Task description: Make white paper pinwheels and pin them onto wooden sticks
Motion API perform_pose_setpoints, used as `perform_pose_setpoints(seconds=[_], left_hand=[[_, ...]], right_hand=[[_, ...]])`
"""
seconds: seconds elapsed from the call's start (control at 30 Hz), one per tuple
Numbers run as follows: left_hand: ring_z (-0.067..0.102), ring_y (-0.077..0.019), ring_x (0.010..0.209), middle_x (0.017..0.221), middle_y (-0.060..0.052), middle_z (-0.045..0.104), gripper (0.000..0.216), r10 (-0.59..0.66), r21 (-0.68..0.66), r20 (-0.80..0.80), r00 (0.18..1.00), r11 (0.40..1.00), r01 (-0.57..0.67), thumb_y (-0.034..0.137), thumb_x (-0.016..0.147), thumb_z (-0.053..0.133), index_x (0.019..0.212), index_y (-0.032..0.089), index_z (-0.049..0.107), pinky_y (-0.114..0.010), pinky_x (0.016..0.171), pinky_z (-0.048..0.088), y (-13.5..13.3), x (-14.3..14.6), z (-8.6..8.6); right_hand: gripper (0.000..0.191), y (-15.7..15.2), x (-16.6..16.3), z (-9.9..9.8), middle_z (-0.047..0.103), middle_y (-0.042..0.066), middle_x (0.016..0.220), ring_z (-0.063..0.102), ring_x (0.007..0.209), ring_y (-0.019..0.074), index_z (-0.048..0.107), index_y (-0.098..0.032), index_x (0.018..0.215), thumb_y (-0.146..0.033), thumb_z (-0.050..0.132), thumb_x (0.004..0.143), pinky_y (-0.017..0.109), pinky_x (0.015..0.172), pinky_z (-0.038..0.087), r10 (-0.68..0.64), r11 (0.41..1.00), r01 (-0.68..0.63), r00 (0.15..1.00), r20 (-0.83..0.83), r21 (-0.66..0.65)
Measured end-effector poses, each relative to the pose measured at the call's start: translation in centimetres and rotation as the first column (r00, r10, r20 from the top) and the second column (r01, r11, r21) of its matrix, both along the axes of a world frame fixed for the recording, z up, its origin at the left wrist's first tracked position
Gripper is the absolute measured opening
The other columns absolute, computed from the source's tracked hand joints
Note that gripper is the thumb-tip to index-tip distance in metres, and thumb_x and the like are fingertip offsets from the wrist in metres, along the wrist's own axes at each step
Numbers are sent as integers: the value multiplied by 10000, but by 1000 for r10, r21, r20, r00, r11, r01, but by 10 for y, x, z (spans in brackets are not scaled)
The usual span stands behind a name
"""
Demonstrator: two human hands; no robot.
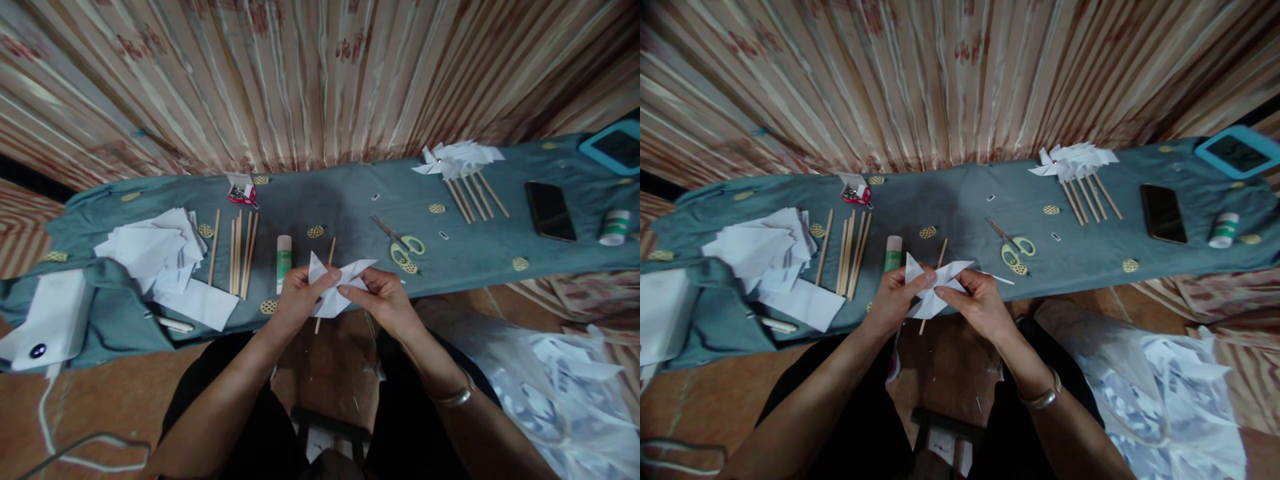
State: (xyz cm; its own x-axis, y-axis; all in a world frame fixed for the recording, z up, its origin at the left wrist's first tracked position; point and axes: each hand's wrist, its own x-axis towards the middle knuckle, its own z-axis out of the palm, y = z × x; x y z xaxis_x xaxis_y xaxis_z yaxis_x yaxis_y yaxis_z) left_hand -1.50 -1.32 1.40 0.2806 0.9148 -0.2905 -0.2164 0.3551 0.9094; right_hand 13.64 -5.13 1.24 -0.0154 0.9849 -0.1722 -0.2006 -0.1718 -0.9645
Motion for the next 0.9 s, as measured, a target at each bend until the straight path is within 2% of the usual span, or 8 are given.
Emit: perform_pose_setpoints(seconds=[0.17,0.27,0.4,0.5,0.6,0.7,0.77,0.9], left_hand=[[643,-148,728,767,-32,727,377,37,155,-17,999,987,-34,539,758,713,817,171,768,-266,731,495,13,-13,-5],[668,-177,836,864,-53,745,316,137,286,-204,969,955,-75,456,840,631,875,171,762,-293,813,506,24,-20,-8],[675,-182,878,1004,-74,724,218,128,460,-474,871,880,121,238,833,613,1008,167,722,-296,809,529,34,-18,-17],[674,-190,872,1119,-113,691,290,107,514,-654,749,789,336,174,826,629,1111,145,670,-319,813,544,39,-7,-24],[659,-248,978,1132,-137,685,337,189,503,-815,548,701,506,213,834,664,1160,132,638,-385,898,526,43,5,-30],[652,-255,1005,1085,-110,691,331,235,454,-878,416,683,572,192,835,654,1165,164,634,-373,882,525,49,13,-34],[665,-223,923,1016,-80,698,329,231,447,-879,417,703,553,146,825,636,1152,184,642,-333,817,532,53,16,-37],[649,-174,755,836,-30,692,331,185,473,-818,545,756,453,87,767,634,1081,182,680,-292,737,515,56,20,-42]], right_hand=[[123,1,13,2,733,-9,701,631,600,116,757,-216,710,-315,822,677,233,584,496,-76,995,68,990,119,74],[104,-1,21,3,731,-3,711,636,621,121,769,-222,736,-290,822,677,230,584,493,-71,994,53,978,194,96],[125,-2,25,10,745,14,752,652,656,133,772,-221,760,-296,826,676,239,600,504,35,994,-54,982,186,94],[100,-2,26,17,732,14,743,641,664,126,762,-212,735,-286,816,694,232,608,482,126,984,-147,974,187,98],[83,-2,27,21,714,11,725,620,652,120,757,-202,750,-276,786,728,233,604,455,176,976,-197,964,199,92],[87,-4,30,23,705,11,738,599,638,115,751,-197,772,-280,762,749,231,585,431,184,977,-201,965,186,73],[82,-6,32,25,704,11,750,593,637,112,746,-197,783,-276,744,760,229,581,423,183,978,-197,967,180,62],[73,-11,38,28,705,12,753,599,650,118,746,-200,807,-256,714,774,229,586,426,158,983,-173,967,199,63]])
